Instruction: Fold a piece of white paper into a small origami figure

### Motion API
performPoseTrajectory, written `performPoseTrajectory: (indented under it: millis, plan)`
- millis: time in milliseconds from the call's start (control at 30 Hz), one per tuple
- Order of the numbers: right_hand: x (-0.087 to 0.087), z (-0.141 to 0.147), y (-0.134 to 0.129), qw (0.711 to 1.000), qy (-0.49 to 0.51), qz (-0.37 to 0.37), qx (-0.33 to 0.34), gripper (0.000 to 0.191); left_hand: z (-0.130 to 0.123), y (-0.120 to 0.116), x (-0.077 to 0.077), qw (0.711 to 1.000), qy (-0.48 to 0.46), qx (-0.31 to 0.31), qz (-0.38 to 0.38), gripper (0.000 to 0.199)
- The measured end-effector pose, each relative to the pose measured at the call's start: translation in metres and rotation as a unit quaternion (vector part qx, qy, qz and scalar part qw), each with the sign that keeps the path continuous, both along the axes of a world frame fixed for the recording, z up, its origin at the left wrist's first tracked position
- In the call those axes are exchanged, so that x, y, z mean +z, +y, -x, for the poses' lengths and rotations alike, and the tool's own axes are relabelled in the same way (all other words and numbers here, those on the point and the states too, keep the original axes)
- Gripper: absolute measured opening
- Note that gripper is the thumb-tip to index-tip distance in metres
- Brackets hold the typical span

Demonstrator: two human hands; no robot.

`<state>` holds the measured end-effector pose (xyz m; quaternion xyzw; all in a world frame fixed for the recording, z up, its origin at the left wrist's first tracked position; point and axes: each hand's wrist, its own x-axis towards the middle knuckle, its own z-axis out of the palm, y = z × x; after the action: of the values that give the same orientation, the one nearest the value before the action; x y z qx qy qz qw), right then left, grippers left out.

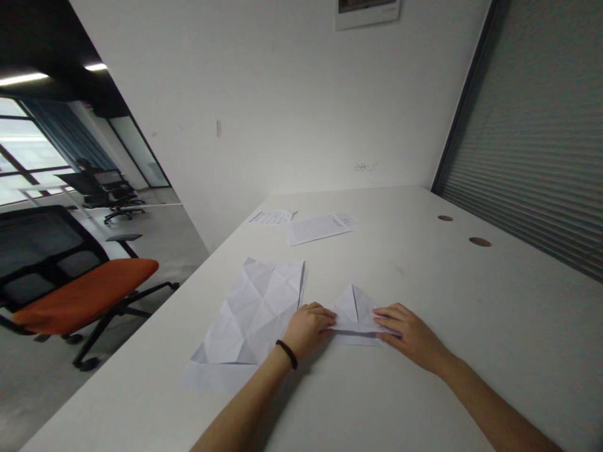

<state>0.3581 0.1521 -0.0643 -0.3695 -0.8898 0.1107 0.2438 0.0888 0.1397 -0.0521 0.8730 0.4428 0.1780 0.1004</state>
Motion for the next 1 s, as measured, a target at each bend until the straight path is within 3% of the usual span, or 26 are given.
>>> performPoseTrajectory:
  millis: [267,433,567,700,833,1000]
  plan:
    - [-0.005,-0.004,0.005,0.984,0.092,0.107,-0.106,0.026,-0.001,-0.001,0.007,0.989,-0.05,0.135,0.042,0.018]
    - [-0.007,-0.002,0.008,0.972,0.08,0.099,-0.196,0.024,-0.001,-0.001,0.006,0.976,-0.018,0.215,0.038,0.017]
    - [-0.006,0.001,0.008,0.964,0.063,0.095,-0.239,0.019,-0.002,0.0,0.001,0.969,-0.005,0.243,0.039,0.016]
    - [-0.013,0.001,0.01,0.965,0.095,0.077,-0.231,0.019,-0.005,-0.001,-0.001,0.971,0.005,0.239,0.028,0.019]
    - [-0.021,0.0,0.012,0.978,0.11,0.042,-0.171,0.02,-0.007,-0.002,0.0,0.971,0.038,0.234,0.027,0.029]
    - [-0.023,-0.001,0.013,0.986,0.087,0.043,-0.135,0.019,-0.007,-0.003,0.0,0.974,0.049,0.22,0.027,0.027]
